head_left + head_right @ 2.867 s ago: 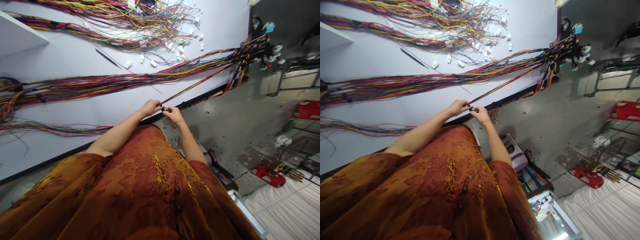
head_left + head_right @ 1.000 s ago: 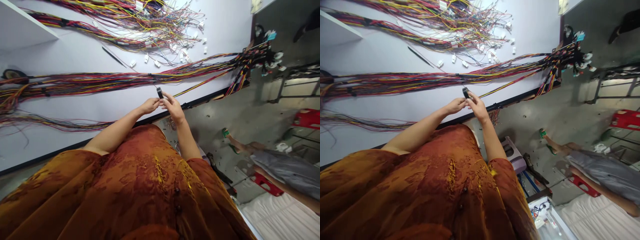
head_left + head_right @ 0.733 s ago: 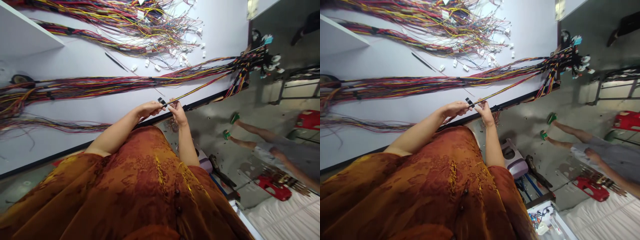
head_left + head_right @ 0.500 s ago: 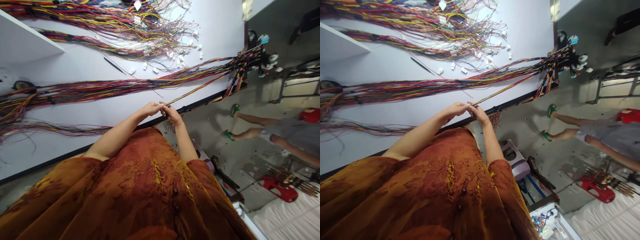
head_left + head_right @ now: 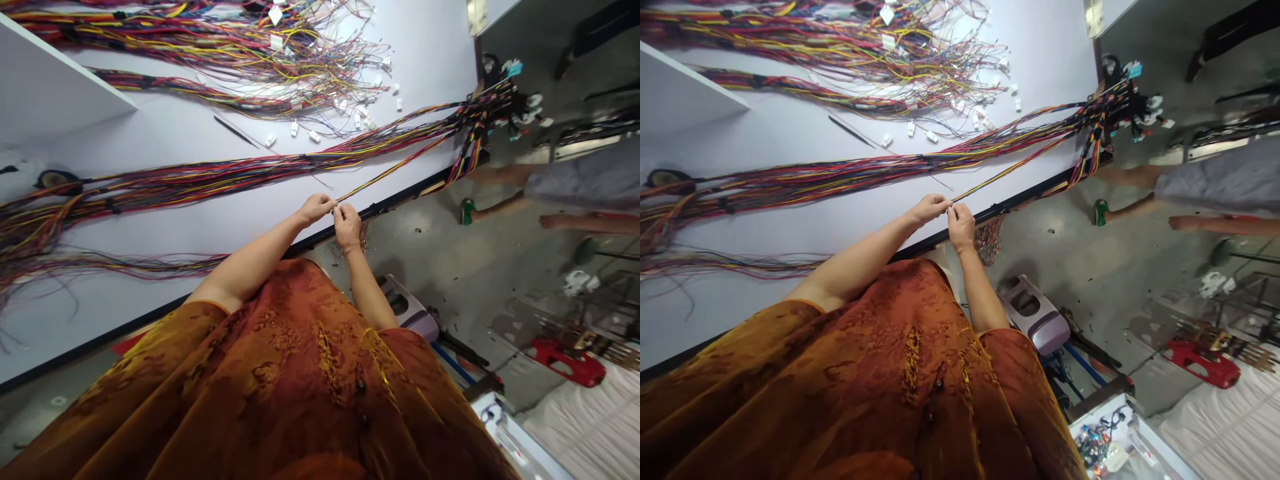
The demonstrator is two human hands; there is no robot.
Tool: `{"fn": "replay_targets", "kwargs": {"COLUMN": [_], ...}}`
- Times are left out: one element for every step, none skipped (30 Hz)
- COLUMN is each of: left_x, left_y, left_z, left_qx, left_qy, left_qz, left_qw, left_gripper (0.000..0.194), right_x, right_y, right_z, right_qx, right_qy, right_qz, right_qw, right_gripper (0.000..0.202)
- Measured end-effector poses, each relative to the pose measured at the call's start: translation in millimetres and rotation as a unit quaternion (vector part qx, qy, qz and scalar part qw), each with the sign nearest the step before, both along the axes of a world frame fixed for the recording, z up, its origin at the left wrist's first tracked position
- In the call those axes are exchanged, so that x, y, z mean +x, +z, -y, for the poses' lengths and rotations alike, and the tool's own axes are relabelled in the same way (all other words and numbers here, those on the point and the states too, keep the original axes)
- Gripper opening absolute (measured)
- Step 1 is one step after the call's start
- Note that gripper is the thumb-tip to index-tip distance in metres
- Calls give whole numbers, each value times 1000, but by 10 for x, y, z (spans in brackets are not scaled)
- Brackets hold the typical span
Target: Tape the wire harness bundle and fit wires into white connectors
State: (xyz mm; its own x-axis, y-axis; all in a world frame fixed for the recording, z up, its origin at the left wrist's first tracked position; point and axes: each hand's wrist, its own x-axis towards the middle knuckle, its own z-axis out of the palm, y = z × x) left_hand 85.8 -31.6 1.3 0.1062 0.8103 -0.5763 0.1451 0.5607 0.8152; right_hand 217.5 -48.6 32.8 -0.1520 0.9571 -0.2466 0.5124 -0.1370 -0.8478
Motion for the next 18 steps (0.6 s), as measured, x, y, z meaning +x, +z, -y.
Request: {"fn": "replay_targets", "kwargs": {"left_x": [-6,-27,-60,-101,-144,-183,-211,-224,-220,-203,-179,-155,-143,-149,-182,-243,-332,-448], "left_y": [-21,-34,-39,-35,-21,0,24,46,62,69,65,52,31,7,-14,-28,-30,-19], "left_z": [-15,-34,-57,-80,-102,-120,-132,-139,-142,-143,-143,-143,-140,-131,-109,-69,-4,92], "left_qx": [-4,-8,-13,-21,-29,-33,-27,-13,5,24,39,48,52,54,53,52,50,49], "left_qy": [5,15,26,33,27,8,-18,-43,-60,-65,-61,-52,-42,-30,-18,-8,-1,1], "left_qz": [-9,-27,-45,-55,-52,-39,-31,-38,-63,-103,-145,-174,-185,-179,-166,-153,-144,-143], "left_qw": [1000,999,999,998,998,999,999,998,996,992,987,982,981,982,985,987,988,989], "left_gripper": [23,22,21,20,19,16,13,12,16,19,18,16,20,30,39,46,49,51], "right_x": [-39,-82,-126,-168,-203,-227,-241,-246,-246,-247,-254,-268,-289,-312,-332,-345,-347,-339], "right_y": [90,180,256,309,328,309,254,166,57,-64,-184,-294,-387,-457,-504,-528,-534,-526], "right_z": [94,211,343,476,595,687,741,753,724,663,579,487,398,320,258,212,179,153], "right_qx": [36,53,52,41,28,15,2,-12,-28,-46,-64,-79,-86,-81,-69,-54,-38,-29], "right_qy": [28,64,104,136,152,148,133,112,94,84,82,87,94,102,108,110,99,71], "right_qz": [12,7,-9,-26,-31,-21,6,46,92,138,177,206,223,226,215,191,160,121], "right_qw": [999,997,993,989,988,989,991,993,991,986,979,971,967,965,968,974,981,990], "right_gripper": [29,29,29,29,29,29,28,27,26,24,24,26,29,32,35,37,37,35]}}
